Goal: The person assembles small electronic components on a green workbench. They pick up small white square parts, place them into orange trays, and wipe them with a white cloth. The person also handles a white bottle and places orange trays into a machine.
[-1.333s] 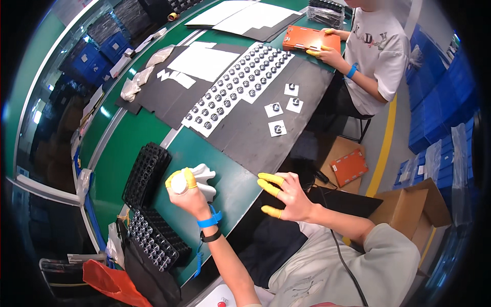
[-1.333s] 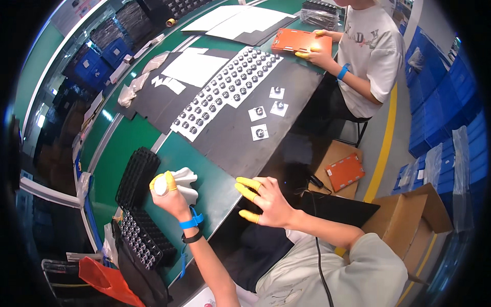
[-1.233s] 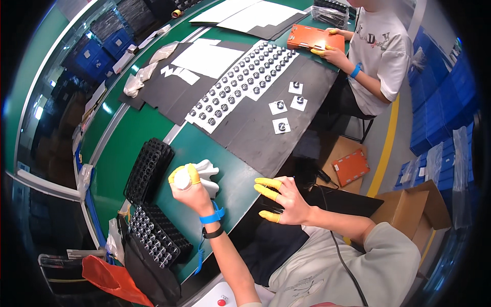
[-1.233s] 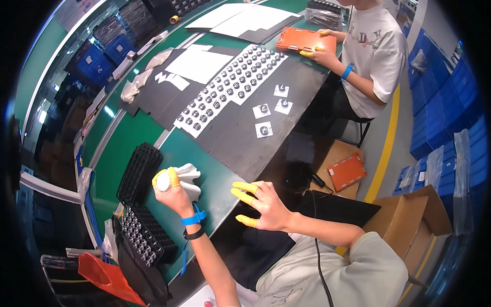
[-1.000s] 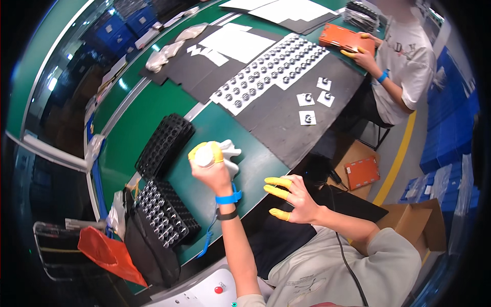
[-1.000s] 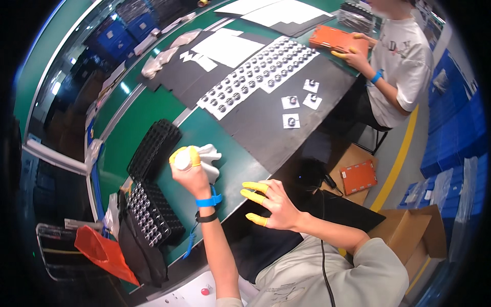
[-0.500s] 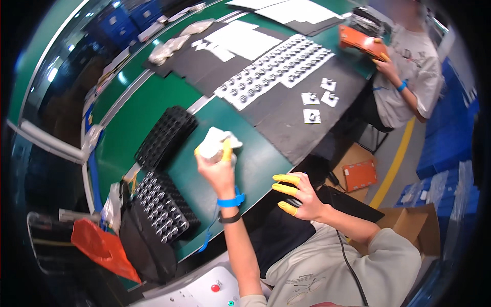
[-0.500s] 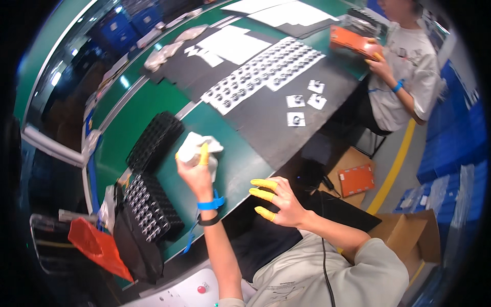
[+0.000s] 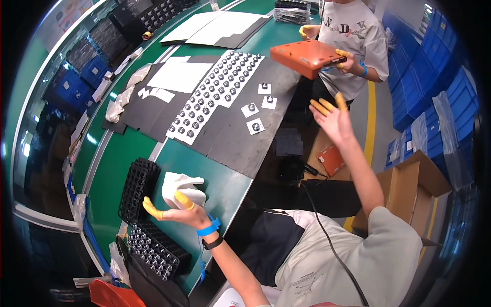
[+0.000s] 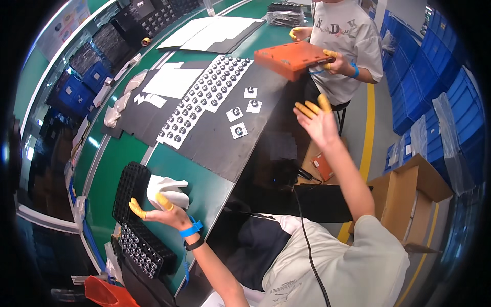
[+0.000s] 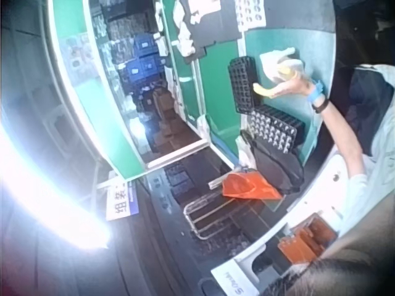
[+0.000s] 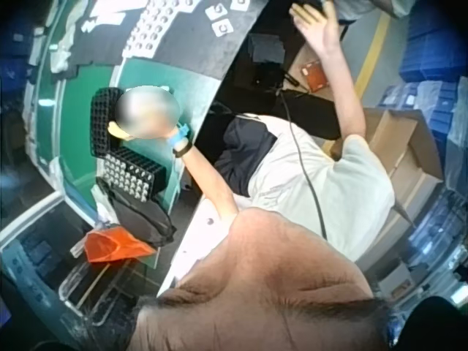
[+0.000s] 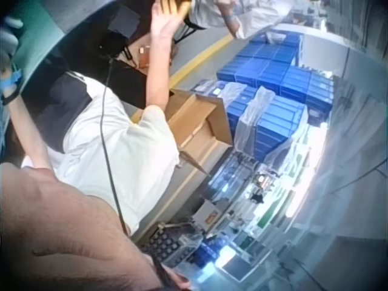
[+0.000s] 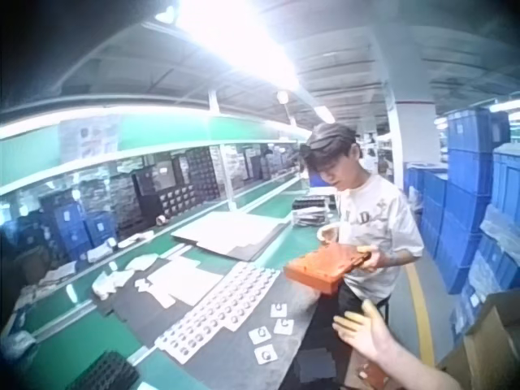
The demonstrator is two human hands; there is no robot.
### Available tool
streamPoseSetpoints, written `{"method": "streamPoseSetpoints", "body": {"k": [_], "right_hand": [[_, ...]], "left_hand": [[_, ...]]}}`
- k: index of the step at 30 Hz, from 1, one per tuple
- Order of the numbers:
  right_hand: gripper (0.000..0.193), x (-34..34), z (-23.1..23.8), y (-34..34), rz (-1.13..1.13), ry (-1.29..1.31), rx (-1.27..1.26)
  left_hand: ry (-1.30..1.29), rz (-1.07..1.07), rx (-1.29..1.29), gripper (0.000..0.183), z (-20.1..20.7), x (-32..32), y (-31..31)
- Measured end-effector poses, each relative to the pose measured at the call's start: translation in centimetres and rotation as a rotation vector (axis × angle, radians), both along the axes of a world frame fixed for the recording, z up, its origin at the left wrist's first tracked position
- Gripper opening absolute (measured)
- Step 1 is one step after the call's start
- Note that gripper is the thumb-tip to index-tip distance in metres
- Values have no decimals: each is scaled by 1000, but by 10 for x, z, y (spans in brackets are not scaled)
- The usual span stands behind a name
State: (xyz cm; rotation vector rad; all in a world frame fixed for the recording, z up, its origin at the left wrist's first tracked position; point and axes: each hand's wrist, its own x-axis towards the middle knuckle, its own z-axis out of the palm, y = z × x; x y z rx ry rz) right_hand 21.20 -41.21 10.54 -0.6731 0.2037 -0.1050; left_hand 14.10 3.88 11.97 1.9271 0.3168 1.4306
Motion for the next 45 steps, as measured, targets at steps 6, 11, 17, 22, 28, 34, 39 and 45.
{"method": "streamPoseSetpoints", "body": {"k": [6,11,17,22,28,34,39,45], "right_hand": [[67,10,49,-47,16,-128,-13],[48,-13,32,-56,-21,8,-108],[47,-46,37,-53,-50,-30,-119],[44,-67,43,1,-61,-3,-154],[53,-102,49,92,138,-145,-19],[65,-129,27,171,513,104,13],[60,-143,-12,211,1137,-387,44],[66,-159,13,267,1425,-211,126]], "left_hand": [[-30,115,139,92,-5,-6,-1],[-166,55,116,88,-24,-1,7],[-187,208,315,77,19,-10,-6],[-344,-13,217,60,62,-49,-51],[345,-945,-494,81,71,-120,-111],[-162,-1040,-1073,85,58,-159,-139],[-518,-590,-1210,57,77,-228,-109],[-800,-672,-1288,41,101,-344,-88]]}}
